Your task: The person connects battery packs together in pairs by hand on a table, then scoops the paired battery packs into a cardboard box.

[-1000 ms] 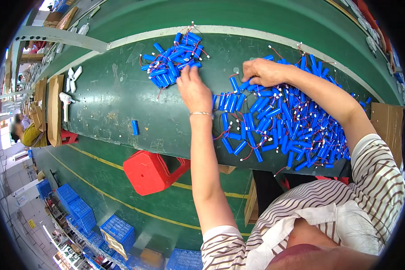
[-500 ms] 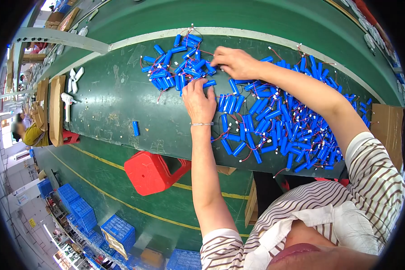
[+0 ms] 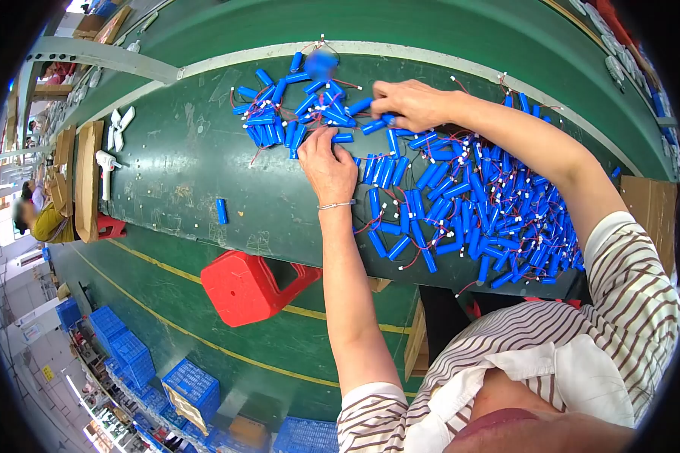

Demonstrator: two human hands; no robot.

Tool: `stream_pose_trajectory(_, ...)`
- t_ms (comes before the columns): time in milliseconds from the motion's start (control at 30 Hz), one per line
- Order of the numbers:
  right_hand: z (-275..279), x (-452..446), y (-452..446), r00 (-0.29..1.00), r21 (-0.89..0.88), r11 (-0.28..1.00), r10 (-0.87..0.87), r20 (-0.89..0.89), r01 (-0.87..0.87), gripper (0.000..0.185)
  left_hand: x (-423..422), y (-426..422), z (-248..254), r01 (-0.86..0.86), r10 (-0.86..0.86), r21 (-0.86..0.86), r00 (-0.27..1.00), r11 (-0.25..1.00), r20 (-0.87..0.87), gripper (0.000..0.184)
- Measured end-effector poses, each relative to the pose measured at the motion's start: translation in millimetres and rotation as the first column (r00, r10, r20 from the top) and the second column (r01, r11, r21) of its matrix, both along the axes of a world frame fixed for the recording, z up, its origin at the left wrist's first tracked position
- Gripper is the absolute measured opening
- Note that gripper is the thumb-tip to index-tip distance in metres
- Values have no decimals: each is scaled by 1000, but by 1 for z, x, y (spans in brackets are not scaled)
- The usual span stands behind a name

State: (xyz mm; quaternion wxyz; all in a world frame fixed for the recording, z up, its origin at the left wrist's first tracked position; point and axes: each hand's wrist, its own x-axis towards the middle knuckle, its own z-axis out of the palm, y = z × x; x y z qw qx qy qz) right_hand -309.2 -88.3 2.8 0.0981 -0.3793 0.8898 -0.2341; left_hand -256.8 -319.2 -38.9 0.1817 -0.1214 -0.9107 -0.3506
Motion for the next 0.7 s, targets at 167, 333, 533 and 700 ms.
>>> stream_pose_trajectory(167,9,17,18,995,107,990,93,32,-96,20,5,2,-1,-1,1,35,1000,999,-4,30)
stream_pose_trajectory(333,30,27,23,993,258,959,122,-2,-117,32,7,4,-2,-25,25,25,1000,999,15,31)
stream_pose_trajectory(533,66,18,0,991,403,912,28,127,-78,38,7,4,-3,-24,24,29,1000,999,9,33)
stream_pose_trajectory(700,66,18,-2,989,402,912,27,146,-84,36,7,4,-3,-26,26,34,1000,999,7,33)
